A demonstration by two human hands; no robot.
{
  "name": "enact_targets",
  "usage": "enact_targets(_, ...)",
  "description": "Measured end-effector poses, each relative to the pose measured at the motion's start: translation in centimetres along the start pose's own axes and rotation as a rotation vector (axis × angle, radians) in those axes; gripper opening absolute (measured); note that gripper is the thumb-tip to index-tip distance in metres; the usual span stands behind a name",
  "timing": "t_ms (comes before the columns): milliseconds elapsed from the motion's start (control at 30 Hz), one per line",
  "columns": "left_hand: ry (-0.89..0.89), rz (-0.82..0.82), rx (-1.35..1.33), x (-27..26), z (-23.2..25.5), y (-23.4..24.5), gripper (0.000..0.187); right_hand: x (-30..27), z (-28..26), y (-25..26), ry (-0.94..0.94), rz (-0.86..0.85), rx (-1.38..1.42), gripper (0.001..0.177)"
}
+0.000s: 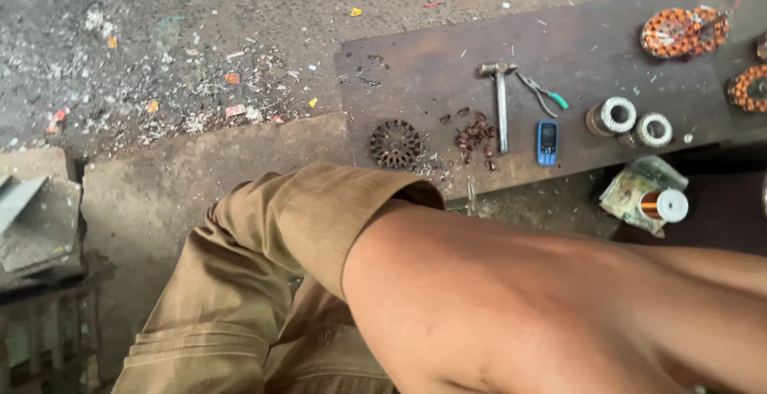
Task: The person uses pliers to repeatedly pull and separate copper windings from a circular motor stator on a workbench. The person holds the stator with one hand and uses the pliers with the other to extract copper pieces, which accumulate on the table.
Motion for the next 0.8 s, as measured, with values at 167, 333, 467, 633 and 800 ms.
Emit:
enact_targets(167,-0.034,-0.032,-0.056,-2.5,1.3,2.1,0.025,-3.5,-3.4,-2.9,-0.086,0.071,0.032,0.067)
enact_targets(333,-0.05,-0.009,-0.083,-5.0,2.8,3.7,0.025,-6.8,-6.6,-5.4,-0.128,0.144,0.04,0.064)
enact_targets(467,-0.034,0.049,-0.086,-8.2,2.5,3.4,0.025,-8.5,-9.2,-7.1,-0.159,0.218,0.076,0.062)
enact_targets(633,0.403,0.289,-0.082,-18.1,0.2,-4.5,0.026,-11.3,-11.7,-4.8,-0.203,0.351,0.102,0.059)
enact_targets(800,1.091,0.0,-0.468,-27.2,-10.1,-17.9,0.08,-7.7,-13.4,-2.9,-0.218,0.467,0.141,0.054)
Point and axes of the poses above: each hand's wrist, its own x-axis towards the middle knuckle, its own y-axis out of the back of the hand, z = x × y, the point moved 1 cm from there along x, towards the middle knuckle, and after that the axes turned 5 degrees about x, right-handed, at the moved point
